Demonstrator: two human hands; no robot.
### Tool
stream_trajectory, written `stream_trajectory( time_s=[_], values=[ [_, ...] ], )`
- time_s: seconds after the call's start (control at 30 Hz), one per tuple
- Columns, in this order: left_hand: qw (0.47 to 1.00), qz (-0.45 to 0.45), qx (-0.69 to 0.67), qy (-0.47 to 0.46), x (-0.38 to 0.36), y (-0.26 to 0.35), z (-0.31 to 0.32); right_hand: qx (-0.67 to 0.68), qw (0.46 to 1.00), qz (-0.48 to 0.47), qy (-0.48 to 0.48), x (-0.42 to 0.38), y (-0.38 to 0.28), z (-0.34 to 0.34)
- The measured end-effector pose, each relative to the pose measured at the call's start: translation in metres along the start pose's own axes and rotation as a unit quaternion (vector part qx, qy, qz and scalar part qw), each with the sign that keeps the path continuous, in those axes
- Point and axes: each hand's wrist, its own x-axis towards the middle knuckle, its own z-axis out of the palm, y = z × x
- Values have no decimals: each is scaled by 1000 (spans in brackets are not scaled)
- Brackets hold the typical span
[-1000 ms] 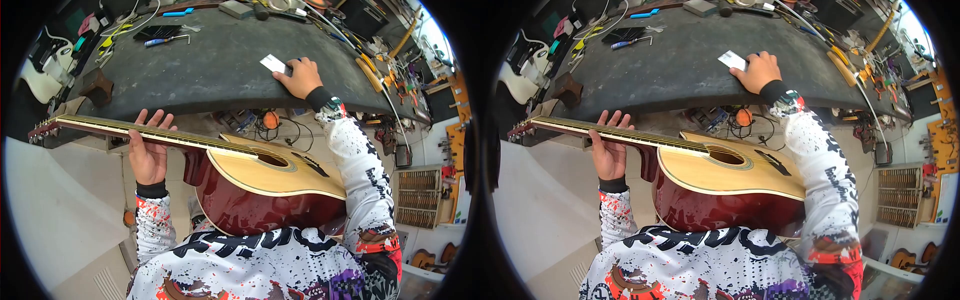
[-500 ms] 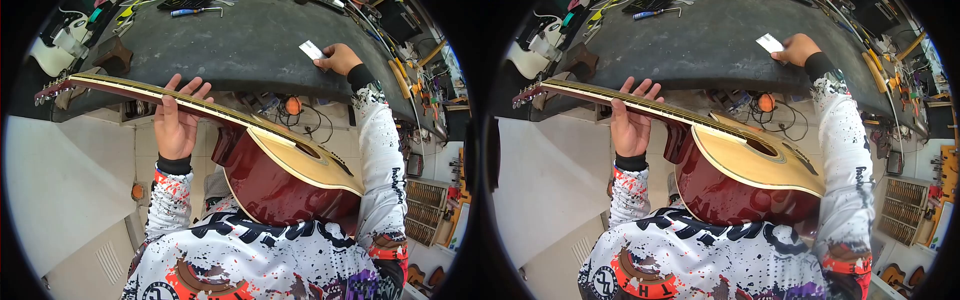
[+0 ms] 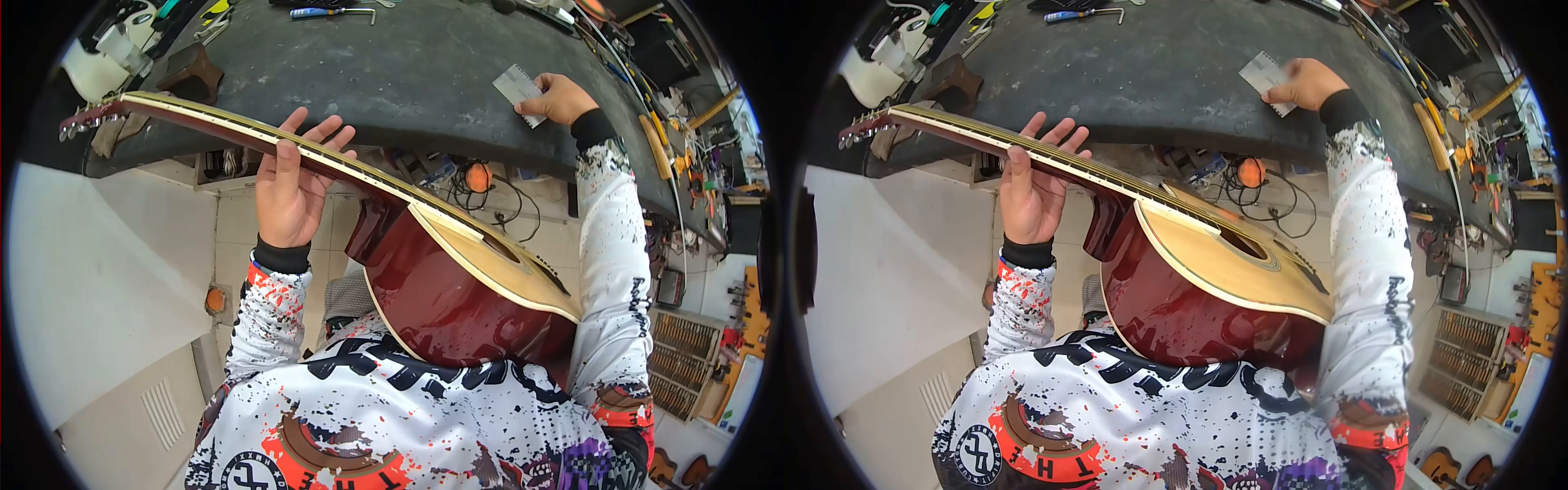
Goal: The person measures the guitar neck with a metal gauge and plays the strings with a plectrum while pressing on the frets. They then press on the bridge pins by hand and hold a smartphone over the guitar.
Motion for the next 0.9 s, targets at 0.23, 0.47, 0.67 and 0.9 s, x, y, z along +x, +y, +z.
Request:
stream_trajectory(
  time_s=[0.23,0.47,0.67,0.9],
  values=[
    [1000,8,-3,-11,-2,0,2,128,969,-201,61,-32,-39,16],
    [999,-8,46,-19,-1,-2,7,339,889,-294,-90,-81,-115,60],
    [1000,2,-11,-5,1,-3,11,343,886,-277,-147,-74,-116,77],
    [1000,-3,-25,-4,6,-5,10,360,868,-295,-172,-67,-117,77]
  ],
)
